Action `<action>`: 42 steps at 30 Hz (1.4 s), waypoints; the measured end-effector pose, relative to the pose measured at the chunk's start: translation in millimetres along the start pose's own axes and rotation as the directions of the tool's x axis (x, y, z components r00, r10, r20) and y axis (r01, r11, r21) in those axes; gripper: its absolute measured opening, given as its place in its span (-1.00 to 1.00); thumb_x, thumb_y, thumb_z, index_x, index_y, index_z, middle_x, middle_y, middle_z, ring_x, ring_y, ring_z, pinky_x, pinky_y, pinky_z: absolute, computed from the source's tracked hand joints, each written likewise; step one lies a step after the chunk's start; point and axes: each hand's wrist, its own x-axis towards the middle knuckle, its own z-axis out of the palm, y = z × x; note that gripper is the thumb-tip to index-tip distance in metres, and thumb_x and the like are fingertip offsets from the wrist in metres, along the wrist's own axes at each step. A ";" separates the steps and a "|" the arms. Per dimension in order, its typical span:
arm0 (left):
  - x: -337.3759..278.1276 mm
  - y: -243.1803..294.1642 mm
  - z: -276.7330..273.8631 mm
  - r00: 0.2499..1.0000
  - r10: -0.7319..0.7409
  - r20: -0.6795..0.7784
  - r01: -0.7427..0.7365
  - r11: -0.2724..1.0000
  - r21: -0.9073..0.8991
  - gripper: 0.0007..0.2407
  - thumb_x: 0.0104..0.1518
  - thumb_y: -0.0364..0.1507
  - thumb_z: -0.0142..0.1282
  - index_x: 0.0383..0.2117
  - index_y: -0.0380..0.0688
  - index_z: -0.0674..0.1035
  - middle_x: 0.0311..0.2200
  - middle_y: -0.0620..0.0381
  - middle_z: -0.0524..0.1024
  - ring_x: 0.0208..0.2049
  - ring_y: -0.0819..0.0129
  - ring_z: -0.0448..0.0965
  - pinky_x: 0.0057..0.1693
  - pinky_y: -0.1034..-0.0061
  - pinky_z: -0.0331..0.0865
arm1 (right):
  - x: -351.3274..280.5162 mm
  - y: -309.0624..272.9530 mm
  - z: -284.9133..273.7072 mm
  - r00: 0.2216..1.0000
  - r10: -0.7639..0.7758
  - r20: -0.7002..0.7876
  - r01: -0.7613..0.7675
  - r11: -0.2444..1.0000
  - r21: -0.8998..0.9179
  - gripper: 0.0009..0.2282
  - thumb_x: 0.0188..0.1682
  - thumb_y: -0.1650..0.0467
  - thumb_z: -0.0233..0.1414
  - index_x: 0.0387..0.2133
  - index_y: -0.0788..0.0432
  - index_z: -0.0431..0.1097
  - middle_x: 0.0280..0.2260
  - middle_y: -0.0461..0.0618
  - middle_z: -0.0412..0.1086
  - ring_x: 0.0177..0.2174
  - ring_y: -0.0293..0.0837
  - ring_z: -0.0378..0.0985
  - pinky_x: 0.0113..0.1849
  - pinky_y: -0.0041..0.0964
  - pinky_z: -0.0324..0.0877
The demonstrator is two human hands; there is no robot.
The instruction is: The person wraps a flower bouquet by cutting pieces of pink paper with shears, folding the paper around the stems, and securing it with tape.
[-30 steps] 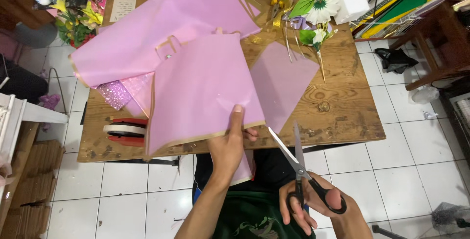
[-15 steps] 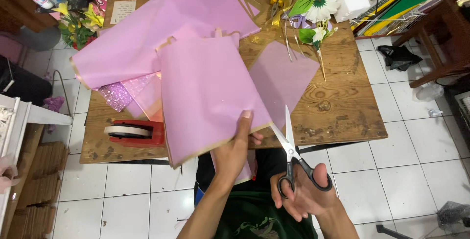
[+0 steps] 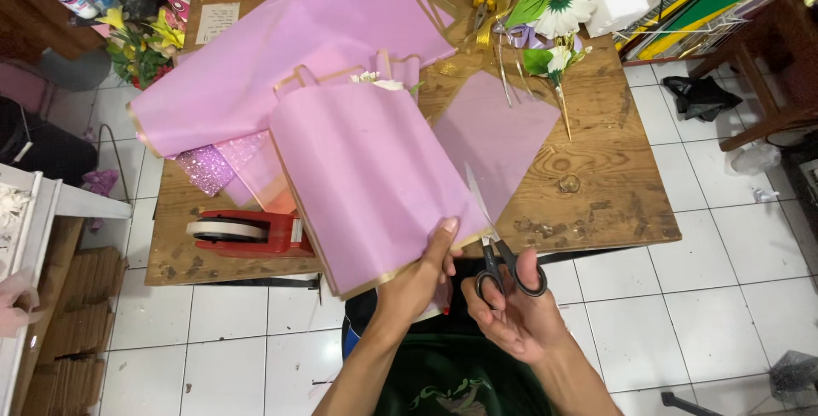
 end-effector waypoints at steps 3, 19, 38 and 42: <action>-2.1 1.9 -0.7 0.997 -0.031 -0.074 0.031 0.999 -0.008 -0.57 0.17 0.00 0.05 -0.59 -0.10 0.62 -0.67 0.26 0.45 -0.59 0.55 0.41 -0.15 0.65 0.38 | 3.9 0.4 0.7 0.997 -0.008 -0.071 0.009 1.000 0.007 -0.43 -0.04 -0.06 -0.04 -0.65 0.24 0.22 -0.56 0.15 0.16 -0.87 -0.31 0.01 -0.89 -0.52 0.00; 6.9 -38.1 -1.4 0.997 0.073 -0.019 -0.075 0.985 -0.157 -0.77 0.12 -0.27 0.31 -0.53 -0.16 0.65 -0.64 0.14 0.54 -0.71 0.51 0.39 -0.48 0.61 0.30 | 32.4 -29.6 19.3 0.932 -0.097 -0.348 0.066 0.993 -0.100 -0.39 -0.05 -0.13 -0.04 -0.32 0.24 0.30 -0.62 0.02 0.31 -0.84 -0.38 0.03 -0.87 -0.60 -0.13; -4.3 -16.5 5.5 0.959 0.138 0.249 -0.158 0.986 0.060 -0.62 0.21 -0.18 0.18 -0.74 -0.08 0.50 -0.76 0.27 0.41 -0.62 0.55 0.44 -0.16 0.61 0.43 | 40.4 -94.6 -10.0 0.684 -0.353 -0.638 0.133 0.920 -0.368 -0.47 -0.20 -0.15 0.06 -0.52 0.02 0.20 -0.64 -0.26 0.04 -0.75 -0.44 -0.06 -0.80 -0.60 -0.21; 2.0 -10.0 10.4 0.957 0.122 0.264 -0.161 0.978 0.133 -0.62 0.24 -0.16 0.16 -0.71 -0.06 0.51 -0.76 0.27 0.37 -0.65 0.55 0.38 -0.30 0.64 0.32 | 38.5 -99.2 19.7 0.805 -0.332 -0.492 0.081 0.882 -0.464 -0.16 -0.31 -0.30 -0.19 0.00 0.03 0.40 -0.18 -0.03 0.51 -0.41 -0.16 0.48 -0.60 -0.38 0.08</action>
